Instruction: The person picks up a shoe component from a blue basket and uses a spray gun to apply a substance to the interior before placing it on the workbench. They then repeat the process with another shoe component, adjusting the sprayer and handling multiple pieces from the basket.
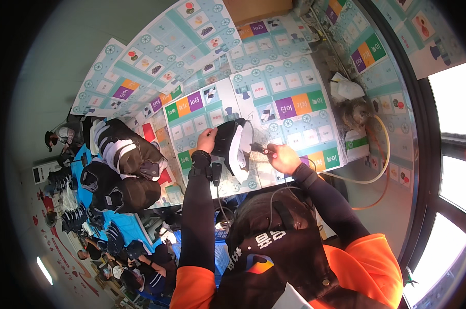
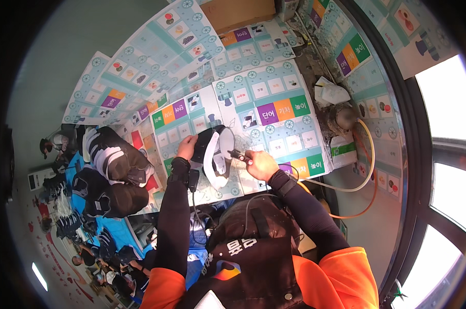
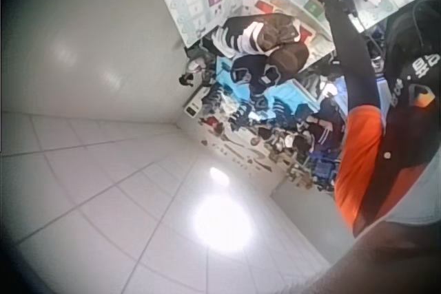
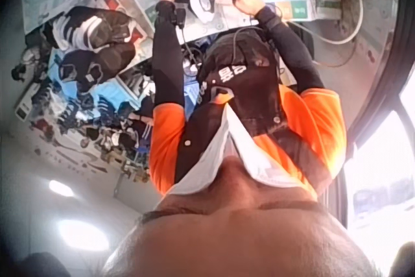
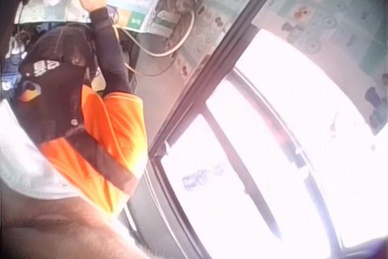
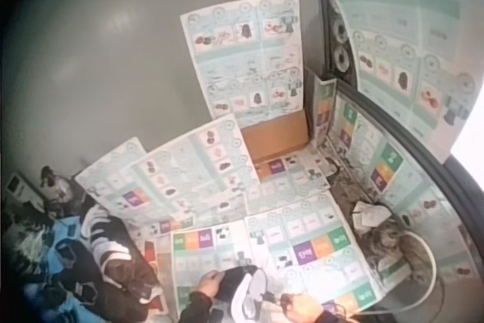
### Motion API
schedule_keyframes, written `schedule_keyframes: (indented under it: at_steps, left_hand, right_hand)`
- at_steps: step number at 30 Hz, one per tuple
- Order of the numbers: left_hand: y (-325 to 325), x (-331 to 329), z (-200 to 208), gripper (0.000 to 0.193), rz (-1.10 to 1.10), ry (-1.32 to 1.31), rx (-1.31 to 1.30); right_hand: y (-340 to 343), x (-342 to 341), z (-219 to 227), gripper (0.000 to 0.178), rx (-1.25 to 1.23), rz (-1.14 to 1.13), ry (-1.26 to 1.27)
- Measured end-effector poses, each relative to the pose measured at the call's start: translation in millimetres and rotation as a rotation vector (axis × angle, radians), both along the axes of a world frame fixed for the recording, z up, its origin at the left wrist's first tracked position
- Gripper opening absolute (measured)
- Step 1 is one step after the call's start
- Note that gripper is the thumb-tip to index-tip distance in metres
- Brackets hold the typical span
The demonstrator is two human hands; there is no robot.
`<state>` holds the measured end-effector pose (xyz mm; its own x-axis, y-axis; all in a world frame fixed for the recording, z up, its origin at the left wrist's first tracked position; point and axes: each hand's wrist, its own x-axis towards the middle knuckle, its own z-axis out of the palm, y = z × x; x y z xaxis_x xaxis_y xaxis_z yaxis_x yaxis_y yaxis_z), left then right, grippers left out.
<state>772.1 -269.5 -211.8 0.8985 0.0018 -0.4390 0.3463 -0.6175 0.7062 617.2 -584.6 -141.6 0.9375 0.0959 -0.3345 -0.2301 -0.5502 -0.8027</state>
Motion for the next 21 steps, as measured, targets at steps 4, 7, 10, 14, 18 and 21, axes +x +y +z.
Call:
schedule_keyframes:
  at_steps: [4,7,10,14,18,21]
  left_hand:
    - [5,-4,0,0.038,-0.011,-0.014,0.0]
    - [5,-4,2,0.038,-0.015,-0.018,-0.006]
    - [1,-4,6,0.037,-0.02,-0.014,-0.001]
    - [4,-7,5,0.038,0.004,-0.042,-0.019]
    - [8,-8,3,0.038,0.003,-0.025,-0.014]
    - [8,-8,-1,0.038,0.0,-0.025,-0.022]
  right_hand:
    - [-2,3,11,0.019,-0.015,-0.127,0.053]
    - [-2,-1,8,0.018,-0.048,-0.069,0.019]
    - [-4,-8,-9,0.018,-0.047,0.012,-0.033]
    - [-1,-10,-7,0.018,-0.033,-0.018,-0.058]
    - [-1,-6,5,0.018,-0.082,-0.08,0.025]
    - [-1,-9,-2,0.02,-0.094,-0.04,0.0]
